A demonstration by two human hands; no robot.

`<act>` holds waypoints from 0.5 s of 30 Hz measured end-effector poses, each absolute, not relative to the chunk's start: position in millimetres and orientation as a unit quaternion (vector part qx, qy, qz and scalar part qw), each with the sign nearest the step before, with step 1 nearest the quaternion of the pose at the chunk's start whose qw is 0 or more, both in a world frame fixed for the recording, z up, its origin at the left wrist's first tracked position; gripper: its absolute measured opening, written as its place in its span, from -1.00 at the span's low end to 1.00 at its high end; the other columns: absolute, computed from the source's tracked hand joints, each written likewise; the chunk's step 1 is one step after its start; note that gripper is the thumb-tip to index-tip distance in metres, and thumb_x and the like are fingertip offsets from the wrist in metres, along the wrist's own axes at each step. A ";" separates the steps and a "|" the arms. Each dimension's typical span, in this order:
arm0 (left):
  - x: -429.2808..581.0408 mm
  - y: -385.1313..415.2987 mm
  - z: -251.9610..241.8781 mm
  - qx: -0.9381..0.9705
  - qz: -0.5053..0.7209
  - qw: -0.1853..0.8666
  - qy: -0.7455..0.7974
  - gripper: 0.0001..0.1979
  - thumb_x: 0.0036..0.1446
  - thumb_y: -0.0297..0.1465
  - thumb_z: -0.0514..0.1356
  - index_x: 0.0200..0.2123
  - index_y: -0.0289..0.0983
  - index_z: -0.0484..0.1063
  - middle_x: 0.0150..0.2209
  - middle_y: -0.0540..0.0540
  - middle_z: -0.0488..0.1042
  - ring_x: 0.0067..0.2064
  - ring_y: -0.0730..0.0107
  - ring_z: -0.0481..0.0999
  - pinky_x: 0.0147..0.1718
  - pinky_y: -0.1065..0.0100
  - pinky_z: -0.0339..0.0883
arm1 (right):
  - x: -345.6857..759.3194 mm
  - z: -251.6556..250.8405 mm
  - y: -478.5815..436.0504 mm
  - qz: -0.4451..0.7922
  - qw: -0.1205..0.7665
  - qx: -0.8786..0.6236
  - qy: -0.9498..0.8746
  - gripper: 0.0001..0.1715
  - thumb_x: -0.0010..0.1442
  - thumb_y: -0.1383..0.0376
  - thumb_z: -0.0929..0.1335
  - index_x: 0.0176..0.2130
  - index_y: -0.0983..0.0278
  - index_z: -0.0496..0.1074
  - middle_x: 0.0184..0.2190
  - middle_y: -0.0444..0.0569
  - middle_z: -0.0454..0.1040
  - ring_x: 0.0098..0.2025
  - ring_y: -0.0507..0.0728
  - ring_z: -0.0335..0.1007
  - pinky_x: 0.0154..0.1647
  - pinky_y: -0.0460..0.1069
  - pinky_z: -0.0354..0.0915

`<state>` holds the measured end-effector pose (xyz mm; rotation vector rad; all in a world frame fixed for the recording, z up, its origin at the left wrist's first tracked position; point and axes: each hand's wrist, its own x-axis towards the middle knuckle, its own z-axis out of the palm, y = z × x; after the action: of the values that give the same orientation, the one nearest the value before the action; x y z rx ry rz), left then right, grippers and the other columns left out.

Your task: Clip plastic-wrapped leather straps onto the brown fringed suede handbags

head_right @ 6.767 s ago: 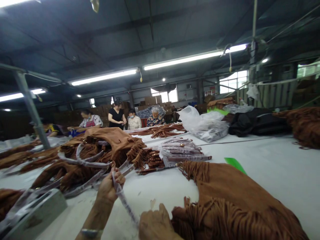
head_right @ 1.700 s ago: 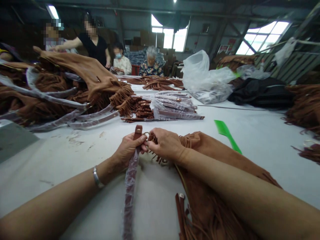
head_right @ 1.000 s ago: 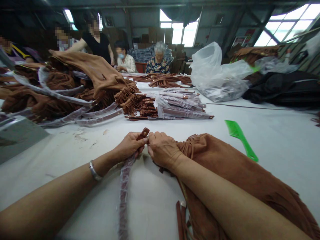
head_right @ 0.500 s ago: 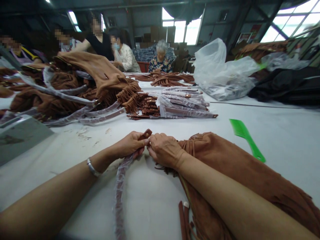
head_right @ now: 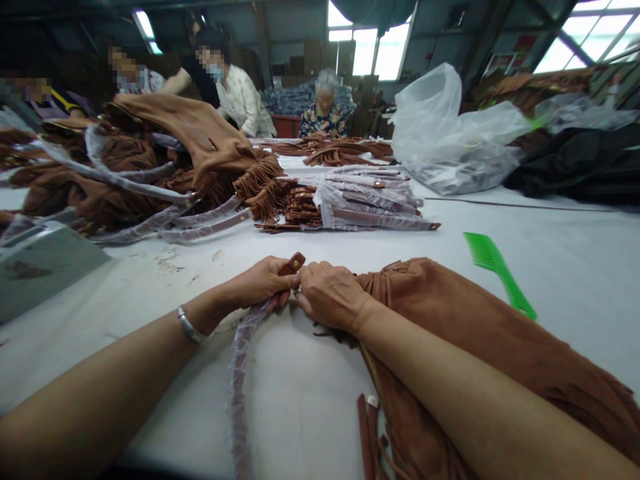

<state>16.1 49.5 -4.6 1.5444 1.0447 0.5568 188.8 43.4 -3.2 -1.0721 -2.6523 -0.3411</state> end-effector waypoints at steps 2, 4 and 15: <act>17.2 48.2 -5.0 0.638 0.259 0.570 0.447 -0.67 0.02 -0.19 0.19 -0.53 -0.35 0.25 -0.71 0.02 0.35 -0.78 0.58 0.25 -0.83 0.59 0.03 | 190.0 -0.4 42.7 -0.072 0.141 -0.382 -0.910 -0.73 0.11 0.21 0.25 -0.24 0.35 0.33 -0.33 0.02 0.39 -0.29 0.15 0.30 -0.38 -0.03 0.09; 18.6 46.3 -5.2 0.620 0.294 0.576 0.444 -0.71 -0.01 -0.26 0.23 -0.52 -0.37 0.28 -0.67 0.00 0.39 -0.78 0.59 0.26 -0.83 0.58 0.05 | 192.4 1.3 42.3 -0.016 0.146 -0.388 -0.910 -0.75 0.09 0.22 0.27 -0.23 0.31 0.33 -0.34 -0.05 0.40 -0.30 0.11 0.30 -0.36 -0.05 0.11; 20.4 44.5 -5.4 0.602 0.330 0.565 0.458 -0.71 -0.01 -0.30 0.22 -0.59 -0.37 0.26 -0.73 0.04 0.32 -0.79 0.62 0.21 -0.84 0.59 0.01 | 191.6 -13.8 41.5 -0.122 0.209 -0.374 -0.895 -0.79 0.12 0.23 0.29 -0.27 0.34 0.33 -0.39 -0.01 0.36 -0.34 0.12 0.22 -0.34 -0.02 0.05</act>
<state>20.4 44.5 -5.4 1.4155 1.0770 0.7750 191.6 41.5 -13.8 -1.0414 -2.4894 -0.3392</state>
